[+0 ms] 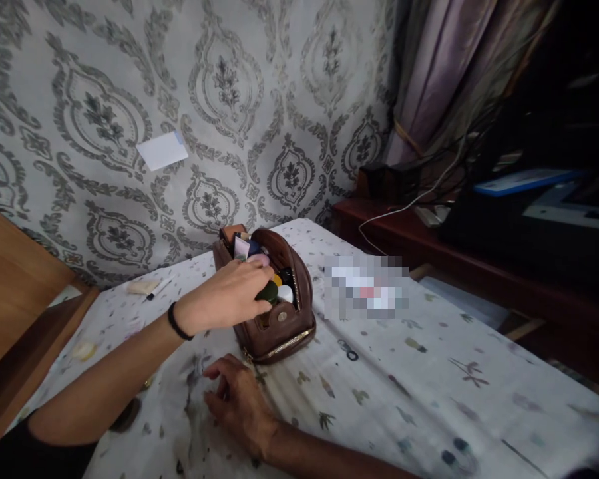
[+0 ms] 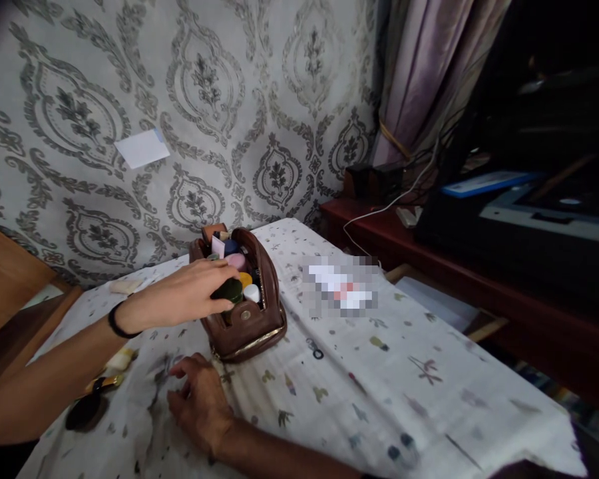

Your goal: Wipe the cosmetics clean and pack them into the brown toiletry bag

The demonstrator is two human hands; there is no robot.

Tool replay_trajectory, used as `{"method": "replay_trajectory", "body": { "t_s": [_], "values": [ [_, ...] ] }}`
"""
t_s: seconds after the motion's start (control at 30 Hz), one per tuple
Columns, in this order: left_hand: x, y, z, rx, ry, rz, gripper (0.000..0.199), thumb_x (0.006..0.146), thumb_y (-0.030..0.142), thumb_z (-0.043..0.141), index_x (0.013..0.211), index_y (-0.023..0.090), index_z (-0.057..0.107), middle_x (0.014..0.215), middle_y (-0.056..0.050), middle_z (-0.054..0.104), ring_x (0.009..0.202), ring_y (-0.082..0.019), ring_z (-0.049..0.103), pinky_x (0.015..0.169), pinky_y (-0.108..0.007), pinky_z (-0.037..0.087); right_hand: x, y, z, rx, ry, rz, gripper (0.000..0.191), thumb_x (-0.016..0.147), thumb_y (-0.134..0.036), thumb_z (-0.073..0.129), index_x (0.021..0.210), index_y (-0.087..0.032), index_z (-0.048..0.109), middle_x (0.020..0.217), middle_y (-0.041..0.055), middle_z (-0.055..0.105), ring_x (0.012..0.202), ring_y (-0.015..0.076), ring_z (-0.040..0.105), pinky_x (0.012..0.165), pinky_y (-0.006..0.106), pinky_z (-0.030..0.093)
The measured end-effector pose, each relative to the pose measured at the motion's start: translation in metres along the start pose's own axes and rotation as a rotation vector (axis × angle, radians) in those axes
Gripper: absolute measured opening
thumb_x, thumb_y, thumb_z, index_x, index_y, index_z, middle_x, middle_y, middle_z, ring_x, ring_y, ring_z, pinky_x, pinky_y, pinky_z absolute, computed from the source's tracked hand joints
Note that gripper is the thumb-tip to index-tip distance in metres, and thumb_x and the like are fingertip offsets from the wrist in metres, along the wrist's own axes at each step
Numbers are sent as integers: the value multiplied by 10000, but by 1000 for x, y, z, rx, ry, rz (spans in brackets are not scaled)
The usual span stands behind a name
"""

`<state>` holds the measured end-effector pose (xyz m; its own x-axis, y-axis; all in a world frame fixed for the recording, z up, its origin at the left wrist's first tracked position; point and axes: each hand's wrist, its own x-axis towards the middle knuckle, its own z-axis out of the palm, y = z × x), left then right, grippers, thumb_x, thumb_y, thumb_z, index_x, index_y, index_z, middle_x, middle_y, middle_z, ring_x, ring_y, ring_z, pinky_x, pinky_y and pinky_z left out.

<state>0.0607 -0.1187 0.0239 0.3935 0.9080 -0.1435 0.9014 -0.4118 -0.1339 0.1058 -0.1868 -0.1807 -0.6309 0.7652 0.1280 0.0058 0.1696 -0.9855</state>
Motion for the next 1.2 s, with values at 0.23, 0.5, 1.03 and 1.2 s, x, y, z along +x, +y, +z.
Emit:
{"method": "replay_trajectory", "body": {
  "t_s": [0.23, 0.5, 1.03, 1.2],
  "values": [
    [-1, 0, 3, 33, -31, -21, 302, 897, 284, 591, 1180, 179, 590, 1278, -113, 602, 1152, -325, 603, 914, -422, 475, -1, -4, -2, 14, -15, 18, 333, 657, -3, 603, 920, -197, 666, 864, -31, 557, 600, 82, 506, 602, 211, 405],
    [1, 7, 11, 54, -109, 0, 299, 877, 215, 570, 1172, 171, 566, 1172, -90, 657, 1099, -306, 614, 934, -426, 465, -2, -11, -5, 10, -29, 58, 301, 662, -9, 594, 890, -190, 669, 859, -26, 549, 619, 87, 513, 622, 213, 410],
    [1, 7, 31, 47, -31, 19, 254, 840, 177, 539, 1092, 151, 560, 971, -102, 719, 1009, -309, 664, 974, -459, 454, -2, -9, -5, -12, -27, 36, 249, 670, -27, 599, 829, -205, 671, 830, -27, 557, 618, 97, 524, 624, 211, 429],
    [-3, 7, 30, 28, 3, 28, 275, 862, 158, 536, 1137, 151, 551, 1037, -95, 700, 1024, -279, 653, 1002, -437, 446, -1, -10, -5, -28, -17, 27, 251, 665, -24, 591, 805, -213, 680, 813, -30, 586, 615, 96, 524, 611, 198, 427]
  ]
}}
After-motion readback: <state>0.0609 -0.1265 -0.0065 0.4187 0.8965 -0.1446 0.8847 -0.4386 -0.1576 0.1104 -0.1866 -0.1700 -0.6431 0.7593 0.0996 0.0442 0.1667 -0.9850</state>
